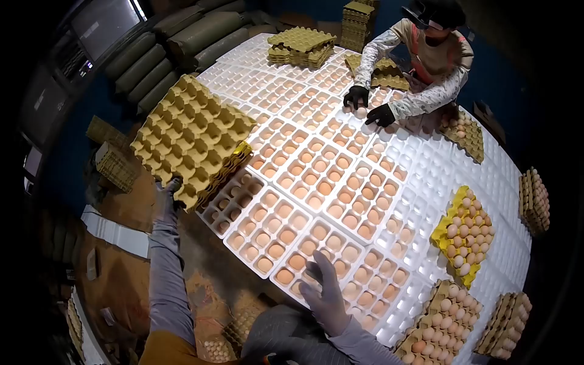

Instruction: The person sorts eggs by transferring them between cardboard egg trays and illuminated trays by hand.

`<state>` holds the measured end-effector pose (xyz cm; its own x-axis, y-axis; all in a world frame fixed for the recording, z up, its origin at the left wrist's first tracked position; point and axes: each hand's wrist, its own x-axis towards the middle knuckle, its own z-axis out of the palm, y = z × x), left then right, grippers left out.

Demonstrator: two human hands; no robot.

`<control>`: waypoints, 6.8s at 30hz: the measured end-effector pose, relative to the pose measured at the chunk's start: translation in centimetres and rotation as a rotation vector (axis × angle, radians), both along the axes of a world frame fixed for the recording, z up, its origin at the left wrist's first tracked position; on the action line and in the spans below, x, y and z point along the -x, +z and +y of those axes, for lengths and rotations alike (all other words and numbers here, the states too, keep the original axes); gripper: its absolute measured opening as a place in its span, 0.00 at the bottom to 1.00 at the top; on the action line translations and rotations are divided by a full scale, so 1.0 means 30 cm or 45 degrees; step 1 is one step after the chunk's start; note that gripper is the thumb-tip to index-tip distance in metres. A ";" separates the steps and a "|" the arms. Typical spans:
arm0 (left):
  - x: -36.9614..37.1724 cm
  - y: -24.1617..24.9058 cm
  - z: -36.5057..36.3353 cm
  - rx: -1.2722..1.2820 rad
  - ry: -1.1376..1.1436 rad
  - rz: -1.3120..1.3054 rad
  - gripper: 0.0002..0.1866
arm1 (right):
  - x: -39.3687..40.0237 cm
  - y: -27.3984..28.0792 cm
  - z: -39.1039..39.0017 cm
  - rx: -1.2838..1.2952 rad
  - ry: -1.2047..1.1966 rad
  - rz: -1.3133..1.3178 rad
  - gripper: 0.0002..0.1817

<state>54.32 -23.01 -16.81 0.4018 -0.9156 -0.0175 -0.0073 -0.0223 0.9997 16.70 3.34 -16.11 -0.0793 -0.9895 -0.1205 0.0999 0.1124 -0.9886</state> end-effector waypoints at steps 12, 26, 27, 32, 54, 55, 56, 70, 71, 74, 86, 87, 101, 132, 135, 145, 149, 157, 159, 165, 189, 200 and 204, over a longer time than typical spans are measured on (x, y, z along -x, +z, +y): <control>-0.228 -0.389 -0.315 -0.761 0.615 -1.494 0.54 | 0.089 -0.139 0.201 -0.408 -0.069 0.107 0.29; 1.733 -0.115 0.744 0.682 -1.800 -0.597 0.14 | 0.392 -0.093 0.516 0.033 -0.221 0.671 0.17; 1.820 -0.123 0.798 0.669 -1.844 -0.608 0.14 | 0.454 -0.069 0.571 0.035 -0.223 0.652 0.17; 2.076 -0.158 0.976 0.718 -2.056 -0.865 0.25 | 0.822 -0.013 0.860 -0.256 -0.432 0.691 0.14; 2.149 -0.168 1.005 -0.143 -1.460 -0.008 0.25 | 1.820 -0.373 0.555 -0.365 -0.670 0.946 0.23; 2.119 -0.172 1.012 -0.139 -1.536 -0.115 0.22 | 1.818 -0.355 0.574 -0.375 -0.667 0.938 0.23; 2.092 -0.174 1.019 -0.138 -1.612 -0.222 0.20 | 1.800 -0.291 0.597 -0.399 -0.632 1.028 0.23; 2.256 -0.185 1.137 0.731 -1.986 -1.121 0.30 | 1.578 -0.225 0.852 -0.049 -0.209 1.546 0.36; 2.256 -0.194 1.138 0.733 -1.983 -1.119 0.30 | 1.570 -0.234 0.861 0.001 -0.261 1.649 0.35; 2.247 -0.203 1.137 0.842 -1.944 -1.093 0.29 | 1.572 -0.221 0.863 0.086 -0.261 1.637 0.35; 2.037 -0.090 1.117 -0.812 -1.535 0.775 0.29 | 1.816 -0.173 0.584 -0.281 -0.356 1.162 0.24; 2.004 -0.109 1.106 -0.858 -1.478 0.935 0.29 | 1.802 -0.182 0.581 -0.287 -0.156 1.356 0.23; 2.053 -0.141 1.161 0.572 -1.893 -1.227 0.23 | 1.403 -0.247 0.800 0.296 0.104 1.945 0.27; 1.680 -0.095 1.194 -0.861 -1.758 0.606 0.30 | 1.171 -0.061 0.940 0.072 0.307 2.065 0.19; 1.639 -0.088 1.196 -0.730 -1.853 0.395 0.30 | 1.203 0.005 0.946 -0.116 0.275 1.688 0.21; 1.487 -0.280 0.723 -0.139 -1.450 -0.644 0.25 | 1.044 -0.021 0.511 -0.049 -0.146 1.527 0.24; 1.578 -0.293 0.543 0.199 -1.279 -1.475 0.23 | 0.979 -0.187 0.210 -0.106 -0.101 2.009 0.19; 1.739 -0.321 0.287 0.516 -1.423 -1.187 0.20 | 1.010 -0.437 -0.030 -0.188 -0.148 1.834 0.22; 1.826 -0.337 0.215 0.277 -1.584 -1.201 0.25 | 1.002 -0.432 -0.087 -0.148 -0.230 1.892 0.23; 1.939 -0.377 0.180 0.313 -1.641 -1.317 0.27 | 1.078 -0.473 -0.266 -0.086 -0.443 2.052 0.28; 2.142 -0.108 1.121 0.635 -2.166 -0.779 0.16 | 1.483 -0.047 0.977 -0.447 -0.805 1.131 0.17; 2.288 -0.185 1.371 0.946 -1.952 -1.069 0.20 | 1.691 -0.152 1.016 -0.082 -0.592 0.502 0.23; 2.252 -0.110 1.341 -0.017 -1.845 -0.183 0.16 | 1.774 -0.099 1.069 -0.084 -0.832 -0.386 0.21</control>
